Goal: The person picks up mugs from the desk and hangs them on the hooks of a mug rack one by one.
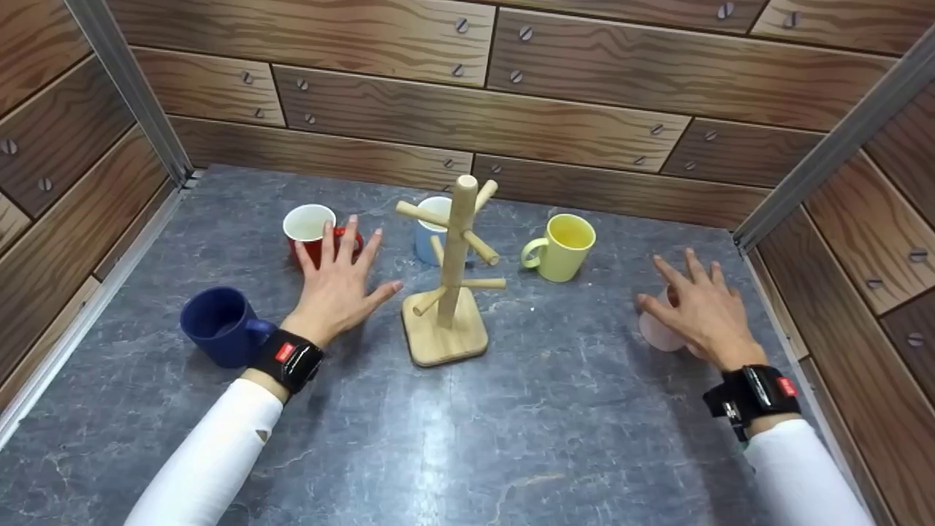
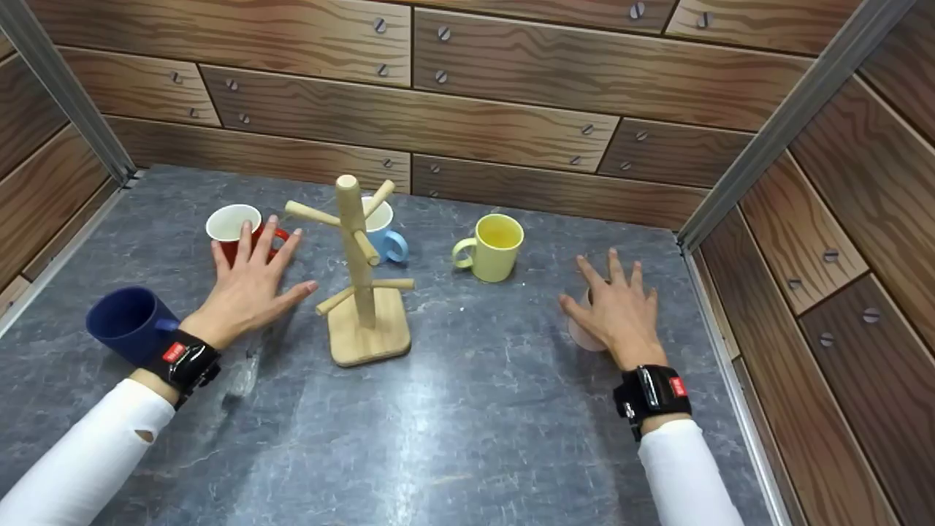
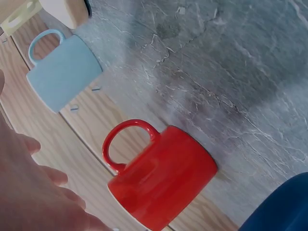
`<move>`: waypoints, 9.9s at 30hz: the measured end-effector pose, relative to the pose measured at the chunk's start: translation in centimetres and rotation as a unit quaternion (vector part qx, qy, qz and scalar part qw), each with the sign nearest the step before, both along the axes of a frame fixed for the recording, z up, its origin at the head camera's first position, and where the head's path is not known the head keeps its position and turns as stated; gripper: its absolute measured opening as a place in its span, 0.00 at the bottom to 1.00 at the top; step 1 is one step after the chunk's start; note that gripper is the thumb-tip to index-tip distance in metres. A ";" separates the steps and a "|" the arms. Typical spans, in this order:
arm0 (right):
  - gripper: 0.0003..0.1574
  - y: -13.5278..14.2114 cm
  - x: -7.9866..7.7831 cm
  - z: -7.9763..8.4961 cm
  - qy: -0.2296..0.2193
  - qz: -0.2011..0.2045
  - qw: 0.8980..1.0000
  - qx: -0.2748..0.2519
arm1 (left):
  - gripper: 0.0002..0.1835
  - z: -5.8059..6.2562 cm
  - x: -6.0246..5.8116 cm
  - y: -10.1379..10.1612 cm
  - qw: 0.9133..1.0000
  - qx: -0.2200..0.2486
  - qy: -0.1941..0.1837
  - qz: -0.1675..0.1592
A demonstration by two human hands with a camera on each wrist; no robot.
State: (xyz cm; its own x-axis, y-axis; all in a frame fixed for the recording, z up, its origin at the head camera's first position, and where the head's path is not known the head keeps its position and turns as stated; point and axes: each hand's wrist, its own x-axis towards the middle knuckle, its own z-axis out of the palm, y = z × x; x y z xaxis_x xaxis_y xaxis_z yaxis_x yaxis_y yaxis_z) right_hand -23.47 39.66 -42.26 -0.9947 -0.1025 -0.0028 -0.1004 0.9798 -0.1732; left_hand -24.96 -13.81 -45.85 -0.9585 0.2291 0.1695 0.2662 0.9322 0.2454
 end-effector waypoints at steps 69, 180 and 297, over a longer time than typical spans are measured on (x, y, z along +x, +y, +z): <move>0.44 -12.7 3.1 3.2 0.054 0.095 0.988 -0.112 | 0.49 -0.8 7.4 5.1 0.981 0.007 -0.082 -0.178; 0.41 -14.9 -0.6 -0.3 -0.155 0.217 0.886 -0.380 | 0.38 -2.2 8.4 15.7 0.861 0.504 -0.070 -0.006; 0.30 -9.2 -3.7 1.8 0.034 0.141 0.952 -0.269 | 0.24 5.5 0.6 12.2 0.886 0.436 0.040 -0.154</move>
